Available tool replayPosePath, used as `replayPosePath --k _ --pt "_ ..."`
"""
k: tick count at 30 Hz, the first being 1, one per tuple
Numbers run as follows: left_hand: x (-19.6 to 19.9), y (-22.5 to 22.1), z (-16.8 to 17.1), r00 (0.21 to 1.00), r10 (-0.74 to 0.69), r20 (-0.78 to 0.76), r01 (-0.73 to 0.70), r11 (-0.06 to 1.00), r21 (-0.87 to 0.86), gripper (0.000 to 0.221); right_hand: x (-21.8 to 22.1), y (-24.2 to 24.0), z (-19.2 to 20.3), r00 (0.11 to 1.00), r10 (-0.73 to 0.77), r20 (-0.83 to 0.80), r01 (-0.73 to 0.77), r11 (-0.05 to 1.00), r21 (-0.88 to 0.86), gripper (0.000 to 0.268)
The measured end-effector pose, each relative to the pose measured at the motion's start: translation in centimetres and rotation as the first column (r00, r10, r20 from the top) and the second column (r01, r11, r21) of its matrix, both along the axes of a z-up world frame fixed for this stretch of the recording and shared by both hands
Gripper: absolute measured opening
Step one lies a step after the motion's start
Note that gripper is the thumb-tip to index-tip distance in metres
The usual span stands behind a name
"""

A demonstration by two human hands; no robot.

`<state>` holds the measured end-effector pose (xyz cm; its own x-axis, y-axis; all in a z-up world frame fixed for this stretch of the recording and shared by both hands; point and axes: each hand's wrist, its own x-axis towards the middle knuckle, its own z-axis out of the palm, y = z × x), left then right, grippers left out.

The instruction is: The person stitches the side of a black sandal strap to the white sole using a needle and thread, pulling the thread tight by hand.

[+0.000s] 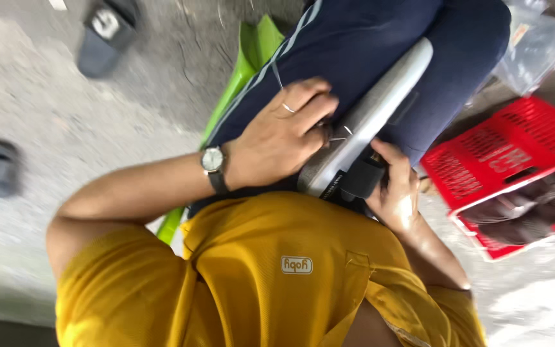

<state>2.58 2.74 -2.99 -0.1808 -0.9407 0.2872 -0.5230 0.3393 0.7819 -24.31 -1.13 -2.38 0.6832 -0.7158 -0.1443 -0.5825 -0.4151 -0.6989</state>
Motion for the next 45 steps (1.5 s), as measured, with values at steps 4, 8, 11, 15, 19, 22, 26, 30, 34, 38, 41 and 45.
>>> replayPosePath --k 4,8,11,15,19,22,26,30,34,38,41,45 --pt "-0.1 0.7 3.8 0.766 0.116 -0.632 0.293 0.812 0.505 0.024 1.7 0.2 1.1 0.995 0.076 0.072 -0.061 0.98 -0.19 0.04" --pt "-1.8 1.1 1.1 0.762 0.175 -0.624 0.224 0.833 0.506 0.02 1.8 0.1 0.9 0.984 0.028 0.175 0.027 0.952 -0.305 0.032" --pt "-3.0 1.3 -1.2 0.698 0.305 -0.648 0.086 0.862 0.499 0.015 1.6 -0.2 1.1 0.969 0.065 0.239 0.008 0.956 -0.293 0.031" --pt "-3.7 1.1 -1.9 0.811 0.239 -0.534 0.097 0.845 0.526 0.038 1.0 -0.6 1.5 0.963 0.059 0.265 0.004 0.974 -0.228 0.035" --pt "-2.7 1.4 -0.3 0.783 0.261 -0.564 0.159 0.793 0.588 0.045 -0.3 -0.8 1.2 0.966 0.037 0.255 -0.021 0.998 -0.066 0.044" --pt "-3.0 0.6 0.6 0.76 0.321 -0.564 0.118 0.787 0.606 0.03 -1.2 -1.6 1.6 0.987 0.085 0.138 -0.086 0.996 -0.002 0.033" --pt "-4.4 -2.0 1.9 0.935 0.176 -0.309 -0.069 0.942 0.329 0.02 -1.3 -3.0 3.7 0.99 0.139 -0.007 -0.139 0.99 0.013 0.048" --pt "-6.4 -4.3 2.9 0.997 -0.073 -0.003 0.073 0.997 -0.004 0.046 -4.6 -4.4 4.2 0.925 0.264 -0.275 -0.267 0.963 0.026 0.047" --pt "-7.0 -5.5 3.4 0.985 -0.161 0.057 0.152 0.98 0.127 0.034 -6.8 -4.6 4.7 0.84 0.262 -0.476 -0.349 0.931 -0.104 0.053" --pt "-6.8 -6.1 3.2 0.988 -0.133 0.076 0.119 0.98 0.16 0.02 -5.2 -4.8 4.1 0.899 0.199 -0.391 -0.252 0.963 -0.09 0.059" --pt "-6.7 -5.9 3.6 0.924 -0.156 0.35 0.133 0.987 0.087 0.037 -4.7 -4.7 3.7 0.938 0.165 -0.305 -0.22 0.963 -0.154 0.055" --pt "-6.9 -5.7 4.2 0.907 -0.15 0.394 0.085 0.98 0.177 0.035 -4.3 -4.3 3.5 0.938 0.171 -0.302 -0.238 0.95 -0.203 0.055"
